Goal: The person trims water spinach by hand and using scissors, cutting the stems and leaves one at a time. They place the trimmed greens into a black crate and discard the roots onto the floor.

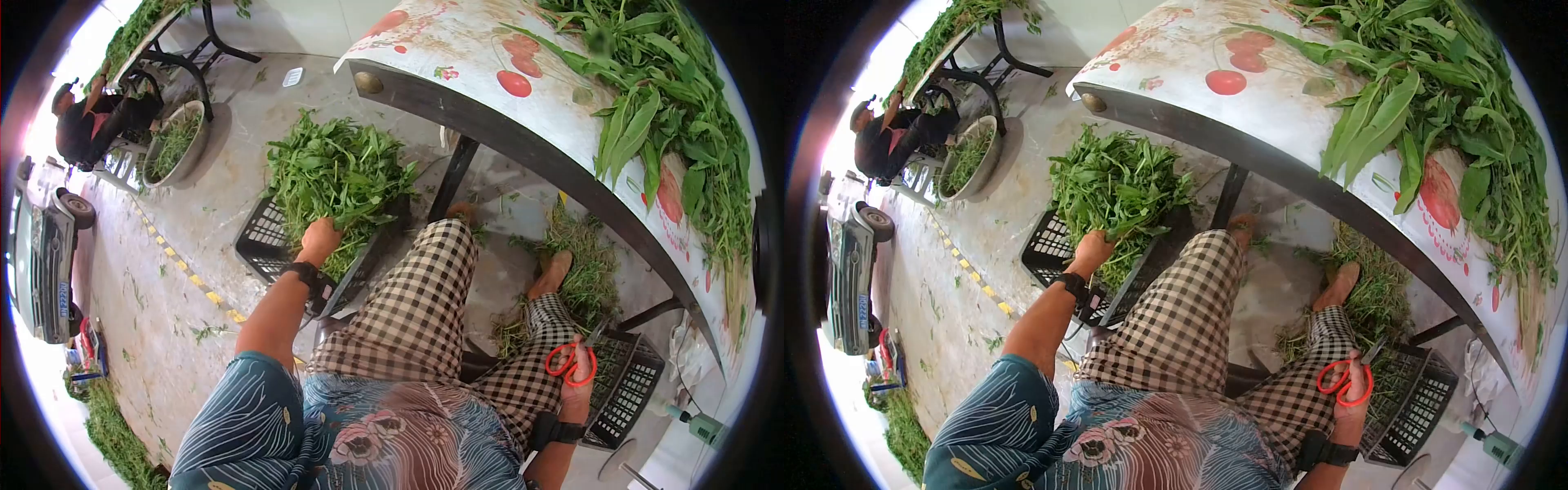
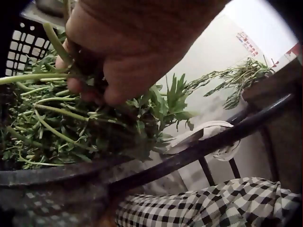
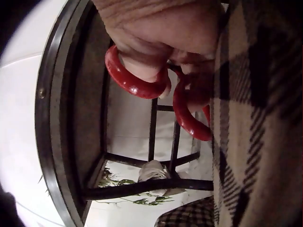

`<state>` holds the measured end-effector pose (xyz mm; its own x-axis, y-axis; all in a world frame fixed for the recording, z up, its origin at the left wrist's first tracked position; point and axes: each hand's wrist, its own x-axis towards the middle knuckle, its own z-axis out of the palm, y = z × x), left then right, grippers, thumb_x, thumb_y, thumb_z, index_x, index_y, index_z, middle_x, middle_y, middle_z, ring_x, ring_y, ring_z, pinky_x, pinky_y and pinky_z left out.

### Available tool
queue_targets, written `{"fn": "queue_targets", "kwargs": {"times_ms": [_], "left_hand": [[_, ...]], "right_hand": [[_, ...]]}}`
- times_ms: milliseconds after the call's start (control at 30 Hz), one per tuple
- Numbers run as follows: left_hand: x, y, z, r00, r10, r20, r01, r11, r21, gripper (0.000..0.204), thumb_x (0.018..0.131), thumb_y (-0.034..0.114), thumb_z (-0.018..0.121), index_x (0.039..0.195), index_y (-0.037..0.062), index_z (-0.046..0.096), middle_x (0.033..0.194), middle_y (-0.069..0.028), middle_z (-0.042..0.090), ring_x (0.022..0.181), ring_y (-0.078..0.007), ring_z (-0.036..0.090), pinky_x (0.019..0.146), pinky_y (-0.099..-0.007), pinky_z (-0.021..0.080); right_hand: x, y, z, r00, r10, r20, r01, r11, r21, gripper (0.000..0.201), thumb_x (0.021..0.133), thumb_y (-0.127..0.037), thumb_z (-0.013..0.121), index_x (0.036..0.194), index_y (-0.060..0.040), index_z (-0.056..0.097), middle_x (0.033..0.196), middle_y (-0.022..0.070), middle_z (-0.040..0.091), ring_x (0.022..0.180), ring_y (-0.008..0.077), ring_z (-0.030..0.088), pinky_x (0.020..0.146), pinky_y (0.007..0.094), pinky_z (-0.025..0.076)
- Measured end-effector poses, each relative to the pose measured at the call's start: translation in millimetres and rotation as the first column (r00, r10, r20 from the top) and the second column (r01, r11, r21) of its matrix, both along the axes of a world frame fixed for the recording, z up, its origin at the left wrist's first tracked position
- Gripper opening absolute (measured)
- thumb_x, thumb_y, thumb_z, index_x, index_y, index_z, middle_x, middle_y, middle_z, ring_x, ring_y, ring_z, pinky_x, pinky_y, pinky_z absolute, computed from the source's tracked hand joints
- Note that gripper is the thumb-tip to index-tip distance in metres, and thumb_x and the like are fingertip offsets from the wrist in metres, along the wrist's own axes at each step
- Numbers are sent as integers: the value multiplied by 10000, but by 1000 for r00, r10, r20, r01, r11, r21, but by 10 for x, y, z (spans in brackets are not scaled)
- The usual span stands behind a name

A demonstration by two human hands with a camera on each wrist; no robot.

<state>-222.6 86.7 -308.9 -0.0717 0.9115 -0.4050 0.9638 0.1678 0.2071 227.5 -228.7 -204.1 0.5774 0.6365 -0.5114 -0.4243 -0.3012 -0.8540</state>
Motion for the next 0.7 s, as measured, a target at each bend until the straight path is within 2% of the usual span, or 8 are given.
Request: {"fn": "queue_targets", "kwargs": {"times_ms": [100,300,400,500,600,700], "left_hand": [[-29,-2,-18,995,50,83,-53,998,27,284,748,254,595,983,95,598,935,-158,625,877,-335,599,731,-425,478],[-90,-34,-211,993,24,112,-46,979,198,285,725,226,605,980,96,598,928,-162,622,879,-327,598,730,-432,475],[-138,5,-432,999,-28,42,23,993,118,304,710,226,626,987,103,601,928,-155,624,877,-324,598,733,-428,474],[-96,-38,-410,997,9,79,-11,1000,25,319,706,239,637,989,95,602,905,-158,629,873,-326,598,729,-420,474],[-60,-70,-339,996,56,77,-60,996,60,337,718,265,634,996,78,595,869,-175,626,847,-340,596,716,-419,472],[-84,-37,-471,977,69,200,-125,952,279,356,735,273,621,1017,60,575,848,-195,618,819,-355,591,706,-424,468]], "right_hand": [[2,4,1,1000,-2,-6,2,1000,-7,314,849,-287,576,1077,-76,531,721,34,580,586,110,531,499,263,446],[-29,14,27,1000,-10,19,10,1000,-14,326,849,-286,572,1078,-56,543,731,30,582,589,106,521,520,245,427],[-34,15,18,999,-3,37,4,1000,-21,339,847,-293,570,1082,-49,549,737,28,580,595,103,518,534,241,420],[-21,24,28,999,18,28,-17,1000,-26,344,847,-298,569,1087,-53,546,738,28,578,601,100,518,536,244,420],[-33,31,41,999,17,28,-16,999,-44,335,849,-292,566,1085,-56,545,736,27,577,603,100,518,535,243,419],[-65,78,72,1000,5,25,-3,998,-56,326,852,-287,564,1083,-58,544,732,27,576,601,102,517,533,241,417]]}}
